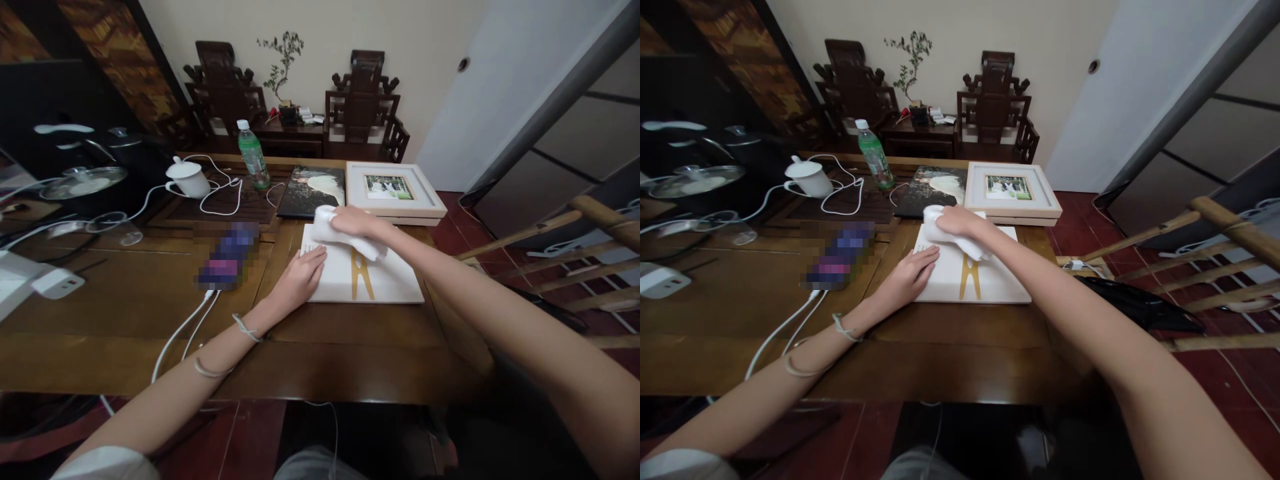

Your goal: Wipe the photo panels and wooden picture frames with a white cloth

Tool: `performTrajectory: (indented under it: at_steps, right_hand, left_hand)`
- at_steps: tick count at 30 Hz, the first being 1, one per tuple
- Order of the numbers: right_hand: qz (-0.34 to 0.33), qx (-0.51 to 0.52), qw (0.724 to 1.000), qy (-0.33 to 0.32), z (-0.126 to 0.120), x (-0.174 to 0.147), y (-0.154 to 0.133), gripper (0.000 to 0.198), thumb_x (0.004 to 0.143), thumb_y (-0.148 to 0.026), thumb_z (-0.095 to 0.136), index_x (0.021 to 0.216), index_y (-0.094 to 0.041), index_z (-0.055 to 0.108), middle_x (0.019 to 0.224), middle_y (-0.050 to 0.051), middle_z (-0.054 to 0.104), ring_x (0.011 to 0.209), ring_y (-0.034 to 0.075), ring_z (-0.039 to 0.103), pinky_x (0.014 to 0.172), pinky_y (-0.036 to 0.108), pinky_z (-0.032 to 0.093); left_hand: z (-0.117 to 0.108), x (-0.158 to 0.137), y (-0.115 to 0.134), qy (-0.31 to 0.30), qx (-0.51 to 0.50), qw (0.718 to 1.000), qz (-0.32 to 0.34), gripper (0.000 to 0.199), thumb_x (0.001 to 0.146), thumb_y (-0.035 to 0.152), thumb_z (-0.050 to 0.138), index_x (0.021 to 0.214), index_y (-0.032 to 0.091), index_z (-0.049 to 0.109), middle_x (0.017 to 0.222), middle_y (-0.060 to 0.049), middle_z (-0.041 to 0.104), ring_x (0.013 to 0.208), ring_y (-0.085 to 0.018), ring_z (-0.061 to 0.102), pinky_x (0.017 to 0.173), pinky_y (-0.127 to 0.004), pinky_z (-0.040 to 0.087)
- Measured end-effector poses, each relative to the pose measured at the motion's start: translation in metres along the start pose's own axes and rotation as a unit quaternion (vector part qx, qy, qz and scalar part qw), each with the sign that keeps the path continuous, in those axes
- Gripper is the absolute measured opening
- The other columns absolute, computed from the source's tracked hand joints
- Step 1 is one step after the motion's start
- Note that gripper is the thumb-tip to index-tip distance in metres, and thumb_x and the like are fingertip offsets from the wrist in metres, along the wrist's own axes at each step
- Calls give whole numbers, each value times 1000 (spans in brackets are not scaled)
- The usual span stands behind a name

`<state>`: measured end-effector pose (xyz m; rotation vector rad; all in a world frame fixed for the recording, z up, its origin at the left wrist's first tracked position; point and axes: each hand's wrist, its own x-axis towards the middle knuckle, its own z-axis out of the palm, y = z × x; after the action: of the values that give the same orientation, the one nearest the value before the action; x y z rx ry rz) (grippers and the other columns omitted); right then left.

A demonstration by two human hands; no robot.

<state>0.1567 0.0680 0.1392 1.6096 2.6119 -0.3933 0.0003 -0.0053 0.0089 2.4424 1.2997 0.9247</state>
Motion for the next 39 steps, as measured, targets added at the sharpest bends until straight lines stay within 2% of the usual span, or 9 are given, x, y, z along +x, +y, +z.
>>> performTrajectory:
  at_steps: [4,8,13,17,22,25,29,35,39]
  right_hand:
    - [121,70,990,2,-9,-22,41,32,77,-26,43,99,-12,60,100,13,67,76,23,60,57,29,41]
    - [156,85,983,37,-5,-46,81,31,76,-27,42,97,-13,59,99,13,66,78,25,59,58,32,42]
    - [62,72,995,33,13,-93,98,26,76,-21,40,85,-15,63,95,13,68,87,27,59,74,38,45]
    - [26,54,998,9,27,-149,83,36,79,-22,40,103,-16,65,108,13,67,104,30,56,88,41,43]
    - [5,42,998,-52,30,-188,72,41,76,-19,44,111,-19,65,101,11,67,100,28,58,87,41,44]
    - [-5,46,998,-38,26,-176,80,37,78,-21,43,107,-19,65,108,11,66,103,28,56,89,41,43]
    - [-7,44,999,-19,17,-134,96,31,80,-21,39,97,-16,64,110,12,65,103,28,55,91,43,42]
    - [45,38,998,35,9,-74,114,34,83,-25,39,107,-16,61,115,12,63,107,31,53,89,42,43]
    - [17,28,998,59,15,-66,113,36,82,-21,38,110,-16,61,115,12,64,105,30,53,88,41,42]
  left_hand:
    - [-1,0,2,-1,-9,1000,-5,33,91,17,42,118,18,61,130,-13,59,126,-28,50,107,-59,34]
    - [-3,2,5,-8,-7,1000,-13,33,91,16,42,118,17,61,131,-14,58,126,-27,50,107,-59,34]
    - [0,0,5,-1,-22,999,-24,34,91,18,42,121,16,58,133,-15,56,129,-28,47,108,-60,30]
    - [3,-1,6,-1,-29,999,-42,41,92,22,41,132,15,49,142,-16,46,136,-27,37,111,-57,26]
    - [4,-1,5,-26,-22,998,-59,45,93,26,39,137,16,43,147,-16,39,139,-25,31,113,-54,21]
    - [3,2,4,-42,-14,997,-57,46,92,26,40,136,15,44,147,-16,39,139,-26,30,113,-54,20]
    - [0,4,3,-67,-9,996,-56,46,92,26,41,136,12,44,147,-18,38,140,-28,29,113,-56,19]
    - [-3,5,1,-75,-10,996,-45,47,92,28,40,137,12,43,147,-18,38,139,-28,30,113,-56,19]
    - [-3,5,0,-71,-11,997,-41,47,92,28,40,137,14,43,147,-17,38,139,-27,30,114,-55,19]
